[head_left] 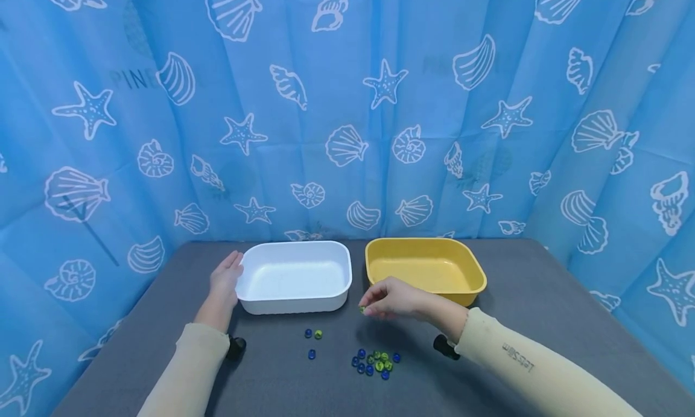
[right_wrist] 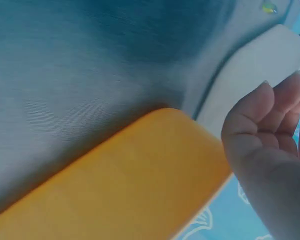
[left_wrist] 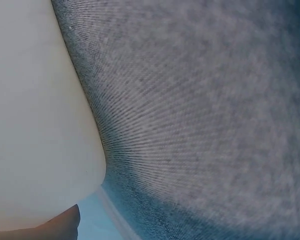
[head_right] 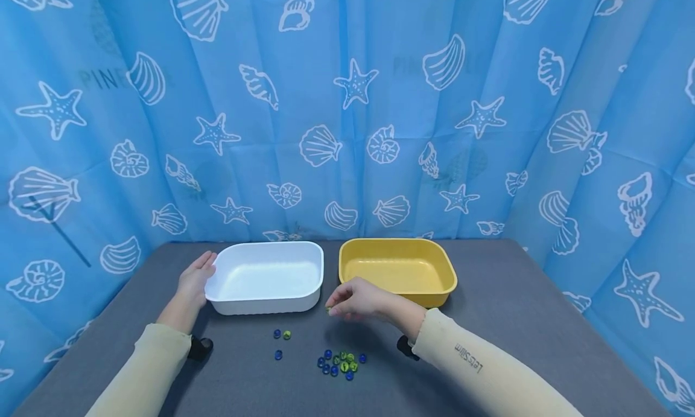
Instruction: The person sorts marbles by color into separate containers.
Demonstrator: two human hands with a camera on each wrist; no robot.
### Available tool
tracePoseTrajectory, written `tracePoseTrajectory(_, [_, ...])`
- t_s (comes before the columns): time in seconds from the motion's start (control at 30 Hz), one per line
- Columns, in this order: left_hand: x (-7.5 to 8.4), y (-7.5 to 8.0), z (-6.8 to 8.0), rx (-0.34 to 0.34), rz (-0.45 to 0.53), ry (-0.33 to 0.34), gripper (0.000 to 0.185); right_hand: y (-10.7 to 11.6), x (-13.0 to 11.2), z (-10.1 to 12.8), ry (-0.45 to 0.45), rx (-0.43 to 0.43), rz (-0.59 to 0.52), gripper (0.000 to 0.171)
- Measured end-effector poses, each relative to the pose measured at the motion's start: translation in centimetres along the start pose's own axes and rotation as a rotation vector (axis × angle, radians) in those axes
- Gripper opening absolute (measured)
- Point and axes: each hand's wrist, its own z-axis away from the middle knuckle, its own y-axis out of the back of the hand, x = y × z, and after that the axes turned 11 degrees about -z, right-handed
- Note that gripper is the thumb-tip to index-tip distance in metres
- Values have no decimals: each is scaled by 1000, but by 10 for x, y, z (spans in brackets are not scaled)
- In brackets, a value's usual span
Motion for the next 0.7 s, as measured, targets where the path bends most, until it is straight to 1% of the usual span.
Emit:
tracePoseTrajectory(0.1, [0, 0, 0, -2, 6, 12, 50, -3, -7, -8, -12, 50, -23, 20])
tracePoseTrajectory(0.23, [1, 0, 1, -6, 20, 16, 51, -8, -17, -19, -15, 121, -59, 17])
tracePoseTrajectory(0.43, [1, 0, 1, 11, 26, 11, 51, -13, -29, -41, -13, 199, -171, 18])
tracePoseTrajectory(0.53, [0, -2, 1, 21, 16, 11, 50, -16, -32, -53, -10, 220, -232, 19])
tracePoseTrajectory(0.7, [-1, -2, 0, 26, -11, -5, 50, -24, -36, -76, 13, 217, -339, 20])
